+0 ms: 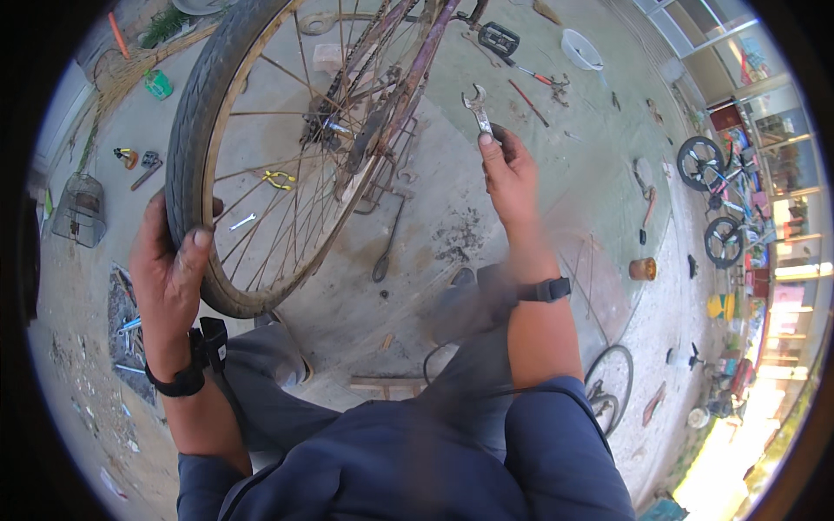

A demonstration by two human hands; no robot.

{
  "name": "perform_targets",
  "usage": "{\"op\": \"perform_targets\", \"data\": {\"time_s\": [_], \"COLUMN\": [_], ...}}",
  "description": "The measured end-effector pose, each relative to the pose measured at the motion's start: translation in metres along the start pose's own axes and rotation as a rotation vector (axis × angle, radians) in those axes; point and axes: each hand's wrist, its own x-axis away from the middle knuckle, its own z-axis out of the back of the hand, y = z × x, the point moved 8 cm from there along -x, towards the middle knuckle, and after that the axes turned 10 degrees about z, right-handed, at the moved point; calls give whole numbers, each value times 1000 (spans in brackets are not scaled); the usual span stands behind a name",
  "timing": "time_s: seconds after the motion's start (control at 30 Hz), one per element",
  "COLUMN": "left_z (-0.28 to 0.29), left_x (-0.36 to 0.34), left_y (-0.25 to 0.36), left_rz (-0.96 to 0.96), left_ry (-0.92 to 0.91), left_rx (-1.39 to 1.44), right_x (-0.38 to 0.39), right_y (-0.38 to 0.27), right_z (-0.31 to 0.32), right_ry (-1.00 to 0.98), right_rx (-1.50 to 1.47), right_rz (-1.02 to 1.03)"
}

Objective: The person uses a wrench to tighten the rear axle nuts on a bicycle wheel. They then move a small stool and sit down to inspect a bicycle brake caliper assembly.

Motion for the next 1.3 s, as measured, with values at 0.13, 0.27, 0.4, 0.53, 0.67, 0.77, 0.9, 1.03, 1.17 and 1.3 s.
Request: {"op": "perform_targets", "data": {"time_s": [0.13, 0.27, 0.4, 0.53, 0.67, 0.77, 0.9, 1.03, 1.17, 1.3], "left_z": [-7, -16, -10, -33, -94, -122, -155, -159, -160, -167], "left_x": [-13, -37, -8, 114, 194, 189, 195, 212, 219, 221], "left_y": [63, 86, 48, -109, -167, -146, -131, -145, -159, -174], "left_rz": [-182, -193, -387, 333, 349, 329, 306, 334, 343, 385], "left_ry": [164, 177, 379, 167, -617, -481, -612, -706, -733, -768], "left_rx": [-362, -531, -685, -838, -952, -812, -717, -709, -632, -549], "right_x": [46, 63, 66, 65, 64, 64, 63, 61, 49, 21], "right_y": [3, 14, 25, 24, 16, 11, 12, 15, 19, 21], "right_z": [37, 55, 63, 67, 60, 52, 51, 44, 17, -21], "right_ry": [96, 133, 139, 113, 68, 51, 51, 54, 27, -53], "right_rx": [-86, -140, -209, -273, -272, -301, -327, -350, -402, -264], "right_rz": [-47, -97, -130, -116, -98, -88, -71, 0, 35, 25]}}
